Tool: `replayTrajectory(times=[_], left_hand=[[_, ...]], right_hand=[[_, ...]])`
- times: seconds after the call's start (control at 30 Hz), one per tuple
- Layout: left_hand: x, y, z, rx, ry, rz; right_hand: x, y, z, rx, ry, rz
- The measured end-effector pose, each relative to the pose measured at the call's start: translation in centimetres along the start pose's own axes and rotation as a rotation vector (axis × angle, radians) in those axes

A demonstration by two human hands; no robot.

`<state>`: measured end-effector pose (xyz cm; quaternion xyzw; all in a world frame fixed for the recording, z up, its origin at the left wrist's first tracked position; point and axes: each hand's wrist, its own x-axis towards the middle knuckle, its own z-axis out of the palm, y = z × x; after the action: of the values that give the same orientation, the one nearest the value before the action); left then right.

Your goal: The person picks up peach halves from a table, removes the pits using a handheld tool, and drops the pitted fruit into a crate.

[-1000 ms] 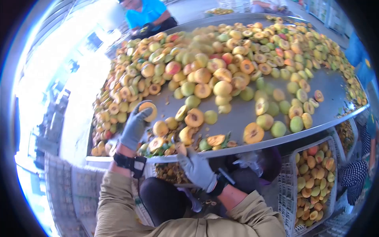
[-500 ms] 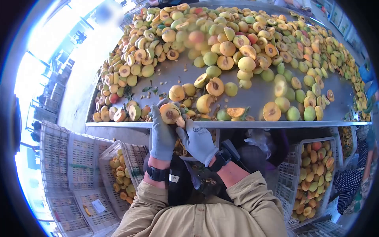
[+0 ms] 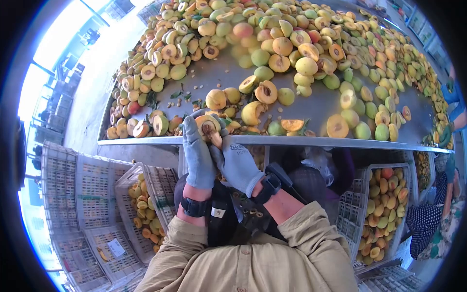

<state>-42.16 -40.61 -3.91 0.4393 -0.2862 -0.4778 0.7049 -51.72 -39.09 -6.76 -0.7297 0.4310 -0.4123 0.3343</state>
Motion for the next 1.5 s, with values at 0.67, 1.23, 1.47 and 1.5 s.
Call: replayTrajectory(times=[0.67,1.23,1.47,1.5], left_hand=[[0.0,0.4,-2.0,0.307,-0.039,0.116],[-1.4,3.2,-2.7,-0.175,-0.056,-0.135],[0.5,4.4,-7.2,0.062,-0.458,0.014],[-0.3,5.4,-7.0,0.101,-0.47,0.047]], right_hand=[[0.4,-1.8,-4.3,1.057,-0.689,0.534],[0.6,-3.1,-1.7,1.571,-0.865,0.819],[-0.7,-4.9,-1.1,1.667,-0.924,0.768],[-0.5,-5.2,-1.0,1.609,-0.92,0.77]])
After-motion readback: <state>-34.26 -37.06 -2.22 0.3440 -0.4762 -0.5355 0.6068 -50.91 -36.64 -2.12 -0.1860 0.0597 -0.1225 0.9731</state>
